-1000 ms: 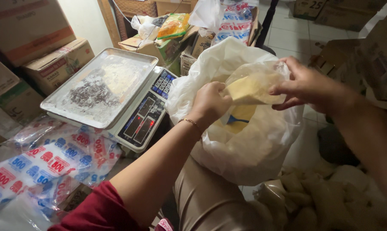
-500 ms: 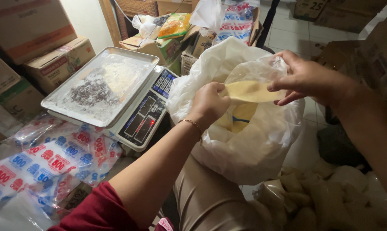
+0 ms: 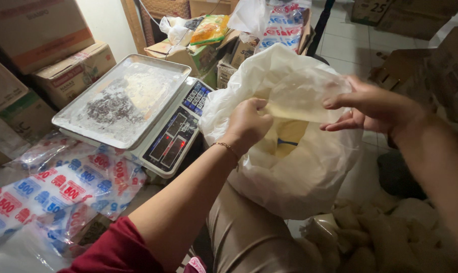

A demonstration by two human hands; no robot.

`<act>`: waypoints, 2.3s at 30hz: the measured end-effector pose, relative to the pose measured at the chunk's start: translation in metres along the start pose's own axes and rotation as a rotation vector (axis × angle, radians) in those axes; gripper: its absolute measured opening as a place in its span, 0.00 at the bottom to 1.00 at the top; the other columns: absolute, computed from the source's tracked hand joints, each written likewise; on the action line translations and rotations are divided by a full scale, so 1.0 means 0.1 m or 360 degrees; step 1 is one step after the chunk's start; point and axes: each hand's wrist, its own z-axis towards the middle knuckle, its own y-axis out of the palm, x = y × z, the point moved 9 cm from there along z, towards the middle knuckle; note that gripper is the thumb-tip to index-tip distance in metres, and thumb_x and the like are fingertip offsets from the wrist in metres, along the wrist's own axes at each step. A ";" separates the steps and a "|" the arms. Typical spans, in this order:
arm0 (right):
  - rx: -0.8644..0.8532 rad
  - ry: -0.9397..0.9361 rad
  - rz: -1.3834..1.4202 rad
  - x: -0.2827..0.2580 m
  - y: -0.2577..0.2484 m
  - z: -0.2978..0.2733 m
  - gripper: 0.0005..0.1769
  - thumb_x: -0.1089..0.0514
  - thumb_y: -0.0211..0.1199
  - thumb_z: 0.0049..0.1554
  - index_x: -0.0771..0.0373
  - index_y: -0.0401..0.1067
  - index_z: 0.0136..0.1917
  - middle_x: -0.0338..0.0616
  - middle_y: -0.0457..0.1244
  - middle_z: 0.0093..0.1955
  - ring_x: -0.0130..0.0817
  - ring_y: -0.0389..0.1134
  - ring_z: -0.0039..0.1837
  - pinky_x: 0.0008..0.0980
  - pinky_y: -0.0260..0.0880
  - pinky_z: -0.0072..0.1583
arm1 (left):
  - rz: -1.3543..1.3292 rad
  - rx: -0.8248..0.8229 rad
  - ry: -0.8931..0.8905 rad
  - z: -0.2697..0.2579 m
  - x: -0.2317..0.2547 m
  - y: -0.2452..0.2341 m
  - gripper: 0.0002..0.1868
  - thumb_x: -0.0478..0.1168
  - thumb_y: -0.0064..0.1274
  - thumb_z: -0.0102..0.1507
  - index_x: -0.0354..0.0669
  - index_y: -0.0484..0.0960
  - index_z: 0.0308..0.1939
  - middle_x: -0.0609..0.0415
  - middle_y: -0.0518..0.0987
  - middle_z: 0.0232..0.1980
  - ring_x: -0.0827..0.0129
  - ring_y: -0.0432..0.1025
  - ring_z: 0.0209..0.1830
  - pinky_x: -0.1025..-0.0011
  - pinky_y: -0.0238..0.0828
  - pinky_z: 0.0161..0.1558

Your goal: The person scoops a yellow powder from a large sack into small plastic bags using a blue scoop, weighs each bag on a digital scale, and ties the bags closed. The person repeats this process for multiple bags, placing the finished packages aside.

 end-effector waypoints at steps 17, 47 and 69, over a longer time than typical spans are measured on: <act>-0.0020 -0.0881 -0.1566 -0.04 0.93 0.38 0.27 0.60 0.59 0.55 0.47 0.71 0.67 0.51 0.71 0.48 0.39 0.73 0.49 0.36 0.74 0.54 | -0.0019 -0.0075 0.0114 -0.01 0.00 0.02 0.24 0.41 0.58 0.53 0.34 0.84 0.53 0.39 0.84 0.51 0.54 0.79 0.54 0.66 0.73 0.56; -0.0052 -0.0621 0.0350 -0.33 0.44 0.33 0.12 0.56 0.59 0.63 0.63 0.68 0.38 0.37 0.59 0.32 0.26 0.57 0.31 0.25 0.59 0.35 | -0.0476 -0.0133 -0.0370 0.02 -0.46 0.24 0.27 0.44 0.48 0.61 0.32 0.73 0.60 0.40 0.80 0.56 0.55 0.75 0.56 0.63 0.70 0.57; -0.0238 -0.1024 0.0454 -1.15 0.91 -0.17 0.11 0.57 0.58 0.66 0.62 0.68 0.42 0.36 0.58 0.34 0.25 0.56 0.33 0.26 0.59 0.38 | -0.1849 -0.0173 -0.0828 -0.39 -0.16 0.08 0.24 0.58 0.38 0.69 0.61 0.69 0.67 0.60 0.72 0.53 0.70 0.68 0.51 0.66 0.76 0.45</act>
